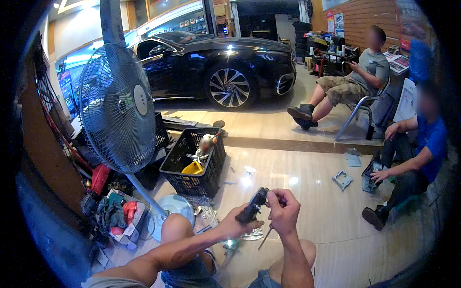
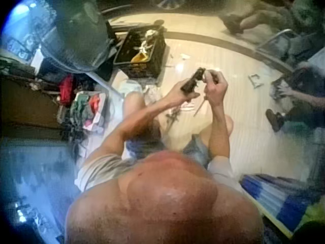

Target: The person loosens and removes screws from a motor assembly using a screwdriver and hands, then separates the components by hand.

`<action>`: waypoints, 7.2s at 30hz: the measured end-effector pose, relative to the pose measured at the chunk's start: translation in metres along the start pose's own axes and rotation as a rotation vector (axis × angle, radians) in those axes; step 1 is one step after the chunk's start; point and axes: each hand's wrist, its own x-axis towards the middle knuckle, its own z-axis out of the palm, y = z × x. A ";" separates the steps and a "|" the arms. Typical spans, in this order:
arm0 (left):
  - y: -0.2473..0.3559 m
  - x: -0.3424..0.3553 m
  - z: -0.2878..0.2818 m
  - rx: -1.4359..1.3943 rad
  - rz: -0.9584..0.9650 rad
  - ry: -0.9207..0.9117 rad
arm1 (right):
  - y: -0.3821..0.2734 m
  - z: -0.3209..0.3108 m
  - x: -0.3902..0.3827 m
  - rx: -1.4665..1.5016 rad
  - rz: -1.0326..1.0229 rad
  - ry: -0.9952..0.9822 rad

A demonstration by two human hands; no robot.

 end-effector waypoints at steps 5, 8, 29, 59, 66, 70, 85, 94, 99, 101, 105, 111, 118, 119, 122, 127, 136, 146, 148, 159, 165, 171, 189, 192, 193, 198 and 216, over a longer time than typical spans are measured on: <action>-0.011 -0.006 -0.002 -0.222 0.031 0.129 | 0.018 0.018 0.008 -0.149 -0.124 -0.038; -0.013 0.001 0.009 -0.240 0.036 0.081 | 0.027 0.001 0.007 -0.266 -0.101 0.026; -0.003 0.001 -0.002 -0.388 0.189 -0.170 | 0.022 0.000 -0.033 -0.399 -0.363 -0.148; 0.001 -0.003 -0.026 -0.484 0.217 -0.336 | -0.019 0.042 -0.048 -0.402 -0.390 0.112; -0.003 -0.010 -0.026 -0.335 0.090 -0.302 | -0.026 0.040 -0.048 -0.542 -0.456 0.075; -0.002 -0.008 -0.026 -0.319 0.072 -0.239 | -0.024 0.037 -0.041 -0.644 -0.466 0.027; -0.015 0.003 -0.030 -0.142 0.263 -0.059 | -0.005 0.028 -0.038 -0.760 -0.684 0.014; 0.002 -0.003 -0.034 -0.084 0.283 -0.090 | -0.002 0.032 -0.035 -0.619 -0.482 -0.013; 0.007 -0.008 -0.039 -0.114 0.245 -0.091 | -0.011 0.040 -0.036 -0.475 -0.437 0.017; 0.008 -0.009 -0.040 -0.116 0.242 -0.086 | -0.011 0.040 -0.037 -0.487 -0.435 -0.001; 0.006 -0.010 -0.039 -0.118 0.206 -0.092 | -0.006 0.039 -0.037 -0.499 -0.457 0.022; 0.000 -0.005 -0.035 -0.142 0.251 -0.092 | 0.001 0.031 -0.031 -0.557 -0.313 0.004; 0.006 -0.010 -0.052 -0.049 0.193 0.063 | 0.000 0.054 -0.031 -0.415 -0.279 -0.064; 0.000 -0.005 -0.050 -0.012 0.219 0.074 | 0.006 0.048 -0.031 -0.444 -0.294 -0.096; -0.013 0.005 -0.037 0.128 0.314 0.122 | 0.012 0.032 -0.031 -0.415 -0.235 -0.023; 0.009 -0.002 -0.014 0.049 0.332 -0.064 | -0.002 0.013 -0.043 -0.389 -0.261 0.052; 0.001 -0.003 -0.027 0.072 0.315 0.001 | -0.002 0.037 -0.039 -0.343 -0.228 0.054; 0.003 -0.003 -0.023 0.107 0.272 -0.059 | 0.002 0.014 -0.033 -0.402 -0.158 0.019; 0.003 -0.003 -0.022 0.154 0.278 -0.010 | 0.005 0.011 -0.031 -0.351 -0.123 -0.041; 0.003 -0.003 -0.024 0.113 0.270 0.035 | -0.003 0.023 -0.038 -0.385 -0.186 0.009; -0.002 -0.001 -0.024 0.111 0.317 0.035 | 0.001 0.023 -0.034 -0.297 -0.141 -0.026; 0.002 0.000 -0.027 0.145 0.303 0.074 | -0.002 0.026 -0.038 -0.316 -0.238 -0.011; 0.010 -0.005 -0.033 0.176 0.281 0.017 | -0.004 0.027 -0.039 -0.247 -0.163 0.004; 0.001 0.006 -0.022 0.068 0.391 0.045 | -0.001 0.019 -0.034 -0.306 -0.199 0.024; 0.006 0.001 -0.026 0.117 0.377 0.051 | 0.000 0.022 -0.034 -0.290 -0.179 0.039; 0.007 -0.001 -0.034 -0.034 0.370 0.022 | 0.002 0.038 -0.034 -0.397 -0.332 0.034; 0.023 -0.014 -0.034 -0.119 0.185 -0.051 | -0.005 0.037 -0.033 -0.386 -0.293 0.001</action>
